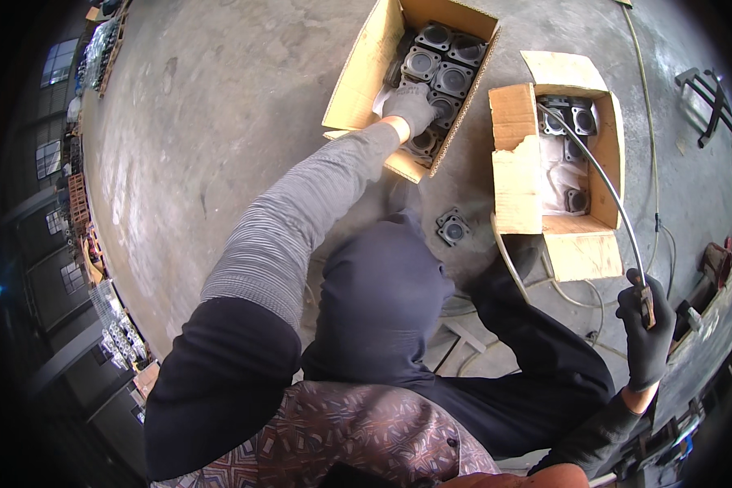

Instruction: The person sits on the floor and uses a handheld air nozzle to blow air into and around metal parts. They pick up each part from a cardboard box, direct the air stream into its openings, and place it back into the box. The process is repeated for multiple parts.

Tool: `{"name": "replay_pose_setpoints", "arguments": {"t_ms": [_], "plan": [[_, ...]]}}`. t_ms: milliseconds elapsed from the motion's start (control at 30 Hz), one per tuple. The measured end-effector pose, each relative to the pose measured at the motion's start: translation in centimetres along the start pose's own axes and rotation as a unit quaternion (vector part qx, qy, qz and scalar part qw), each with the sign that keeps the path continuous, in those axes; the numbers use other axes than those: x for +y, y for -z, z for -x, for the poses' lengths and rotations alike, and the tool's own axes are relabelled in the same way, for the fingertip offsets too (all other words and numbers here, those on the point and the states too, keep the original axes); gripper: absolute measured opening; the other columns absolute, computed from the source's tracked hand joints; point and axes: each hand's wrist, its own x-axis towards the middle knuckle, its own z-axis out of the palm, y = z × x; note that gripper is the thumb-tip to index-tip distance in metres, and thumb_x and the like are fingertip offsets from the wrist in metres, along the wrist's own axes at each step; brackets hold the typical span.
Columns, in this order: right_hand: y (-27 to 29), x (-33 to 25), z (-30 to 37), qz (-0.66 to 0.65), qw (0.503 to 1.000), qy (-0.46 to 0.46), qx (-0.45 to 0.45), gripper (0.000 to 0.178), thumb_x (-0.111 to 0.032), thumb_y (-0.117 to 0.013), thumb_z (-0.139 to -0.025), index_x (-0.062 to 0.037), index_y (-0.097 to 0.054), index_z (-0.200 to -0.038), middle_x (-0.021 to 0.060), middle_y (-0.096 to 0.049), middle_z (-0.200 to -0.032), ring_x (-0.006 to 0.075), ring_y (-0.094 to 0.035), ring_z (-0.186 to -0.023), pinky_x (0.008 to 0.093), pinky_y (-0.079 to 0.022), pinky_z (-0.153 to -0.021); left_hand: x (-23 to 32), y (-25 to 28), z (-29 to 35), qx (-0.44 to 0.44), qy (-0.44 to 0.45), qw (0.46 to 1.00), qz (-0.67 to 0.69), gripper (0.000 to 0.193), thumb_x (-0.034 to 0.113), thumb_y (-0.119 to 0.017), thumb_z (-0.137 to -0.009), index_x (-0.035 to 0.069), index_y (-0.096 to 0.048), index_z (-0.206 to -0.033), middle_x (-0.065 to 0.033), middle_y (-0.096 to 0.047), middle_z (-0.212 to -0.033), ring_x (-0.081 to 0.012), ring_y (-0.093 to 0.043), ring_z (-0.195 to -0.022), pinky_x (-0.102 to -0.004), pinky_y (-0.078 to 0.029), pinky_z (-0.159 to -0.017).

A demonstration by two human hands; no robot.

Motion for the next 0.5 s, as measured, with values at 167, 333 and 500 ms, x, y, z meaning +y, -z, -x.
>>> {"name": "replay_pose_setpoints", "arguments": {"t_ms": [167,333,500], "plan": [[0.1,0.2,0.1,0.015,1.0,-0.007,0.014,0.036,0.005,-0.069,-0.096,0.003,-0.068,-0.132,0.0006,-0.065,-0.09,0.0073,-0.059,-0.084,0.0242,-0.05,-0.077,-0.3,-1.7,-2.4,0.037,0.07,0.996,0.036,0.033,0.035,-0.082,-0.087,0.01,-0.08,-0.109,-0.013,-0.08,-0.114,-0.0306,-0.074,-0.112,-0.0421,-0.056,-0.098],[0.1,0.5,0.0,0.007,1.0,0.013,0.011,0.036,0.006,-0.069,-0.096,0.0028,-0.068,-0.132,0.0002,-0.064,-0.089,0.007,-0.059,-0.083,0.0237,-0.049,-0.076,-1.3,-2.0,-1.8,0.064,0.03,0.997,0.037,0.032,0.033,-0.082,-0.089,0.008,-0.075,-0.108,-0.0131,-0.077,-0.114,-0.033,-0.072,-0.11,-0.0434,-0.055,-0.098],[0.2,0.4,0.3,-0.011,1.0,0.001,0.016,0.036,0.007,-0.068,-0.096,0.0031,-0.068,-0.132,-0.001,-0.062,-0.088,0.0062,-0.057,-0.081,0.0229,-0.048,-0.074,-1.4,-0.7,-0.2,0.06,-0.005,0.983,0.174,0.034,0.018,-0.083,-0.089,0.002,-0.07,-0.116,-0.0142,-0.076,-0.109,-0.0247,-0.074,-0.099,-0.0378,-0.06,-0.088]]}}
